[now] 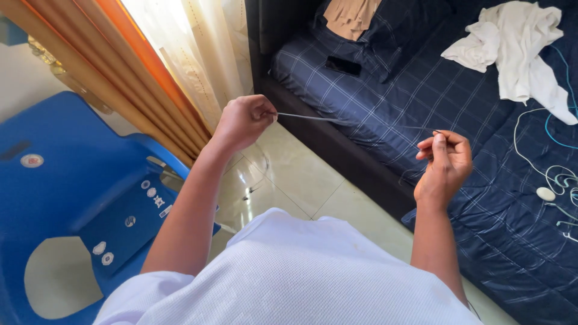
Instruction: Tidying a room by moving a chair, laptop, and various small items like cables and an egg.
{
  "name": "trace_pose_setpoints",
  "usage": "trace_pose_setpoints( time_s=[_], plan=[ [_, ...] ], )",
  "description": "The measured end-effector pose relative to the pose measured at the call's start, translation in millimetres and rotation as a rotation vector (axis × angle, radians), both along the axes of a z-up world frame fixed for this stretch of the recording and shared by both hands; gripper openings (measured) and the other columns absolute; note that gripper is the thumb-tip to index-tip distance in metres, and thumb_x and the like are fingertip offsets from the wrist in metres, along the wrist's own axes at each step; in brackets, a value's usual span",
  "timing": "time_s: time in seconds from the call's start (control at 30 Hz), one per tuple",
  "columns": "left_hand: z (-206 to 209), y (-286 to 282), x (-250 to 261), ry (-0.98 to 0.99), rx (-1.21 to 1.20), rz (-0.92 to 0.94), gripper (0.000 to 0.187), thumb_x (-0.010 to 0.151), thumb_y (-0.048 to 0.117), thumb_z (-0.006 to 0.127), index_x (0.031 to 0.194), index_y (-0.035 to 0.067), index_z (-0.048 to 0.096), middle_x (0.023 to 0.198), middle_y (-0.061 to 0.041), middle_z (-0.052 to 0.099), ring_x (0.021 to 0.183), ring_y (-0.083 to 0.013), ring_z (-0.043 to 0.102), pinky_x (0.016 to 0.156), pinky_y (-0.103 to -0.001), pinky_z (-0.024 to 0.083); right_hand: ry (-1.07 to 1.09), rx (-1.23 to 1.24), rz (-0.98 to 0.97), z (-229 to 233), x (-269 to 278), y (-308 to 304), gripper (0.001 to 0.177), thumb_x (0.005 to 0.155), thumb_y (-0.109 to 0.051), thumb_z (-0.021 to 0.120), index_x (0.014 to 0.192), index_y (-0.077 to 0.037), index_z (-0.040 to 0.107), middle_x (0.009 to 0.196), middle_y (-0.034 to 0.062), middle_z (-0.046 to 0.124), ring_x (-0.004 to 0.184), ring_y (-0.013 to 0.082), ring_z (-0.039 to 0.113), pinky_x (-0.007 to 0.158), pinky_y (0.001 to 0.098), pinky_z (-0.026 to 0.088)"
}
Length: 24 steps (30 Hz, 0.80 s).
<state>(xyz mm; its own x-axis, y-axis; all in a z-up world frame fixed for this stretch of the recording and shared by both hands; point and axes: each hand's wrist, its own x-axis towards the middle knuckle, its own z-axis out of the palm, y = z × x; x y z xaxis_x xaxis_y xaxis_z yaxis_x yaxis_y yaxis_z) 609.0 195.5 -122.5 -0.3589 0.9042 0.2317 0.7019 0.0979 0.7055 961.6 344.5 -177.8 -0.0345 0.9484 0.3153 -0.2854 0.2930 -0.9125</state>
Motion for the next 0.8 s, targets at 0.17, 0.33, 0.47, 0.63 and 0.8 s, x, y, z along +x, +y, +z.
trace_pose_setpoints(
  time_s=[0.17,0.33,0.47,0.63,0.8],
  plan=[
    [2.8,8.3,-3.2,-0.400,0.123,-0.052,0.013,0.090,0.012,0.078,0.096,0.000,0.074,0.081,-0.003,0.074,0.075,-0.0078,0.069,0.069,-0.025,0.057,-0.012,-0.050,-0.045,-19.5,8.4,4.4,0.004,0.108,-0.004,0.061,0.108,-0.002,0.064,0.092,0.0086,0.070,0.077,0.0114,0.065,0.073,0.0241,0.055],
    [24.1,15.3,1.0,-0.560,0.165,-0.076,0.015,0.090,0.012,0.079,0.098,0.000,0.076,0.079,-0.002,0.071,0.069,-0.0066,0.065,0.063,-0.023,0.055,-0.081,-0.149,0.054,-14.8,-5.6,-2.7,0.006,0.103,-0.002,0.063,0.108,0.001,0.066,0.096,0.0094,0.072,0.085,0.0140,0.069,0.082,0.0266,0.059],
    [40.3,22.4,2.2,-0.583,0.156,-0.134,0.015,0.089,0.012,0.079,0.098,0.000,0.077,0.077,0.000,0.071,0.066,-0.0057,0.062,0.060,-0.022,0.052,-0.132,-0.149,0.259,10.7,-40.0,-16.0,0.012,0.099,-0.001,0.064,0.110,0.001,0.068,0.103,0.0106,0.072,0.092,0.0160,0.071,0.089,0.0297,0.060],
    [55.0,25.3,8.7,-0.528,0.151,-0.204,0.014,0.089,0.013,0.079,0.096,0.000,0.078,0.076,0.000,0.070,0.066,-0.0050,0.060,0.060,-0.022,0.050,-0.181,-0.005,0.375,58.8,-99.0,-41.4,0.016,0.098,-0.002,0.066,0.114,0.000,0.069,0.110,0.0098,0.073,0.097,0.0157,0.071,0.093,0.0297,0.058],
    [44.9,33.7,14.7,-0.571,0.138,-0.305,0.014,0.090,0.011,0.079,0.094,-0.002,0.075,0.078,0.000,0.072,0.069,-0.0032,0.060,0.061,-0.022,0.050,-0.336,0.251,0.427,103.5,-149.9,-66.1,0.026,0.096,-0.004,0.071,0.122,-0.002,0.068,0.116,0.0048,0.071,0.100,0.0093,0.064,0.090,0.0240,0.052]
  ],
)
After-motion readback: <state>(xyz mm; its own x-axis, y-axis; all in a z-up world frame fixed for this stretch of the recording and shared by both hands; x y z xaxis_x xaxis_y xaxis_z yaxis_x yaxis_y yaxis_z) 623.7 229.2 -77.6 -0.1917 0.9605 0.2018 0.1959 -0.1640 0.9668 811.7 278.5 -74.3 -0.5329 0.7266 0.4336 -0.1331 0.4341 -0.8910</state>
